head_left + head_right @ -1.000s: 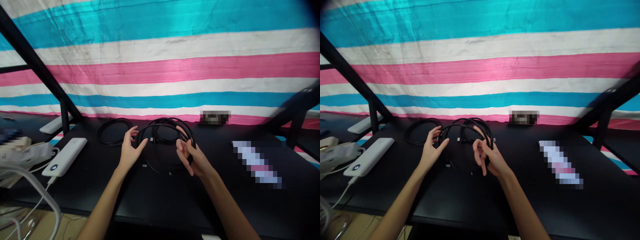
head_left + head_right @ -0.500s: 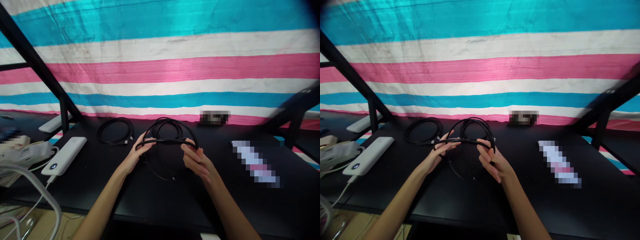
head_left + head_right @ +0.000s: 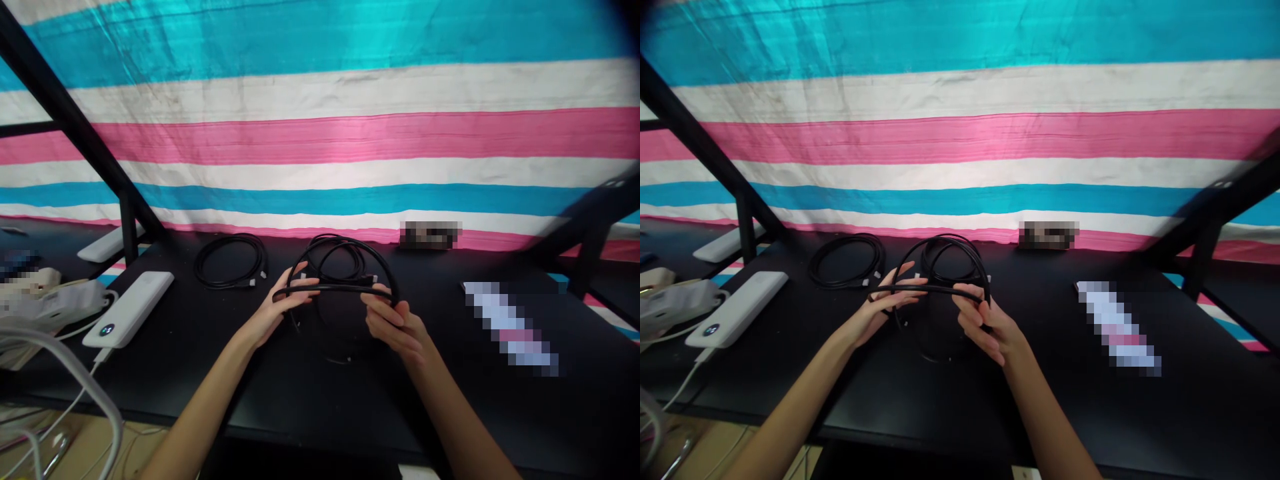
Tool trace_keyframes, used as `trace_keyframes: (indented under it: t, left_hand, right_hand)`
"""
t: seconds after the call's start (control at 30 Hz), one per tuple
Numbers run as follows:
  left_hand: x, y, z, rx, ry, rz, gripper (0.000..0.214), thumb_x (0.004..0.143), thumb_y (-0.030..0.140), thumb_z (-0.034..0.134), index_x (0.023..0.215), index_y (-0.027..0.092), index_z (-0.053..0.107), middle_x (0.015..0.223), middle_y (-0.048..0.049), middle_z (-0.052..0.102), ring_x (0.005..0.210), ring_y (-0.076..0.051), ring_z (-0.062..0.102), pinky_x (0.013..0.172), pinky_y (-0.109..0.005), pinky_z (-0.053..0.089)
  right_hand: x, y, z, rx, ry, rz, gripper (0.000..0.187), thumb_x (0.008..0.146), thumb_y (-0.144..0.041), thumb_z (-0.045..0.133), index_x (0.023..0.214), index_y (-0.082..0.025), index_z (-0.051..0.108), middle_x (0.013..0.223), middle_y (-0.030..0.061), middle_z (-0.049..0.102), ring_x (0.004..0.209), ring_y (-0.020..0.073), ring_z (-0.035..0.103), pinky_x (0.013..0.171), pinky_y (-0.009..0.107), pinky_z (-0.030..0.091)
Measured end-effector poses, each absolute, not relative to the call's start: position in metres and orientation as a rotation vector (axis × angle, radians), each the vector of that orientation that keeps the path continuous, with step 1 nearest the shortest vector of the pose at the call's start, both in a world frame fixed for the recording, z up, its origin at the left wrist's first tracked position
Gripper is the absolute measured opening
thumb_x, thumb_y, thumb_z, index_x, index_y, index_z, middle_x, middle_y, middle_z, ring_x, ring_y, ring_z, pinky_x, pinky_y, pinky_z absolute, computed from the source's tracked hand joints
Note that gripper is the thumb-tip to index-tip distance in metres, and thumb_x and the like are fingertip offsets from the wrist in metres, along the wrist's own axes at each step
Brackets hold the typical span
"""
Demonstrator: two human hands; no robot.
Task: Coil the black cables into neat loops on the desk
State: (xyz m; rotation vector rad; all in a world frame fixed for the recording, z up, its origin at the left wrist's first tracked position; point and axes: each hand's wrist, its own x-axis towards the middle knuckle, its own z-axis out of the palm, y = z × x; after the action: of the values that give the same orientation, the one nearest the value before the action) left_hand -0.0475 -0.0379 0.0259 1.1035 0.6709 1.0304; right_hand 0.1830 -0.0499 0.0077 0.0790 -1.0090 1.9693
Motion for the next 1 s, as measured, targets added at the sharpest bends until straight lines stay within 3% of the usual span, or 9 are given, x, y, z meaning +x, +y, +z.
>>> trace_keyframes:
  t: [0.17,0.3,0.4,0.53,0.67,0.73,0.83,0.9,1.0]
  left_hand:
    - [-0.045,-0.032,0.021,1.046,0.723,1.096,0.03,0.086,0.04,0.058,0.1,0.017,0.071,0.124,-0.0128,0.063,0.115,-0.029,0.057,0.102,-0.043,0.039]
    - [-0.045,-0.03,0.021,1.132,0.851,1.129,0.048,0.09,0.05,0.045,0.074,0.016,0.074,0.115,-0.0112,0.068,0.107,-0.027,0.062,0.099,-0.04,0.042]
    - [-0.045,-0.03,0.02,1.348,0.979,1.113,0.044,0.091,0.047,0.045,0.078,0.016,0.074,0.108,-0.0108,0.07,0.104,-0.026,0.062,0.095,-0.04,0.044]
    - [-0.046,-0.027,0.01,1.607,1.168,1.231,0.026,0.084,0.039,0.059,0.099,0.02,0.07,0.112,-0.0085,0.065,0.113,-0.025,0.055,0.104,-0.04,0.033]
    - [-0.046,-0.023,0.002,1.529,1.337,1.396,0.057,0.074,0.035,0.071,0.127,0.023,0.051,0.13,-0.0111,0.051,0.124,-0.025,0.045,0.104,-0.04,0.032]
    - [-0.045,-0.024,0.005,1.407,1.276,1.324,0.06,0.076,0.038,0.069,0.129,0.019,0.046,0.12,-0.0123,0.059,0.111,-0.024,0.056,0.096,-0.038,0.04]
    - [-0.043,-0.031,0.016,1.262,1.022,1.09,0.048,0.084,0.045,0.059,0.122,0.016,0.051,0.08,-0.0048,0.069,0.066,-0.016,0.067,0.067,-0.029,0.049]
    - [-0.043,-0.035,0.023,1.189,0.897,1.04,0.042,0.086,0.049,0.055,0.112,0.015,0.057,0.053,0.0038,0.059,0.037,-0.008,0.052,0.043,-0.02,0.038]
    - [-0.046,-0.038,0.028,1.036,0.77,1.118,0.043,0.084,0.056,0.054,0.097,0.015,0.062,0.037,0.0115,0.035,0.025,-0.001,0.021,0.032,-0.016,0.014]
  right_hand:
    - [0.168,-0.049,0.037,-0.521,-0.977,1.712,0.025,0.078,-0.043,0.068,0.09,-0.021,0.067,0.065,-0.0065,0.046,0.035,0.0006,0.035,0.023,0.007,0.033]
    - [0.163,-0.038,0.035,-1.17,-0.947,1.264,0.054,0.064,-0.038,0.08,0.111,-0.018,0.06,0.068,-0.0055,0.053,0.044,0.0057,0.051,0.034,0.015,0.049]
    - [0.162,-0.032,0.024,-1.298,-1.004,1.073,0.068,0.062,-0.039,0.08,0.121,-0.016,0.053,0.074,-0.0034,0.056,0.05,0.0094,0.058,0.04,0.023,0.056]
    - [0.163,-0.032,0.019,-1.284,-1.095,0.985,0.051,0.074,-0.045,0.068,0.113,-0.014,0.059,0.08,0.0004,0.058,0.048,0.0085,0.058,0.039,0.023,0.056]
    - [0.161,-0.036,0.024,-1.135,-1.157,0.976,0.037,0.079,-0.045,0.063,0.102,-0.016,0.061,0.081,0.0001,0.057,0.047,0.0077,0.057,0.037,0.023,0.055]
    - [0.16,-0.038,0.027,-1.066,-1.174,0.993,0.031,0.081,-0.044,0.062,0.097,-0.018,0.061,0.081,-0.0004,0.056,0.046,0.0069,0.056,0.035,0.022,0.053]
    - [0.16,-0.038,0.028,-1.033,-1.139,0.984,0.024,0.081,-0.041,0.063,0.087,-0.018,0.06,0.078,-0.0022,0.055,0.044,0.0054,0.053,0.033,0.019,0.05]
    - [0.16,-0.037,0.028,-1.033,-1.087,0.993,0.022,0.079,-0.039,0.065,0.081,-0.018,0.059,0.074,-0.0033,0.053,0.044,0.005,0.052,0.033,0.018,0.049]
    - [0.162,-0.036,0.029,-1.04,-1.034,1.019,0.024,0.075,-0.035,0.069,0.091,-0.019,0.062,0.072,-0.0054,0.051,0.039,0.0026,0.043,0.034,0.019,0.049]
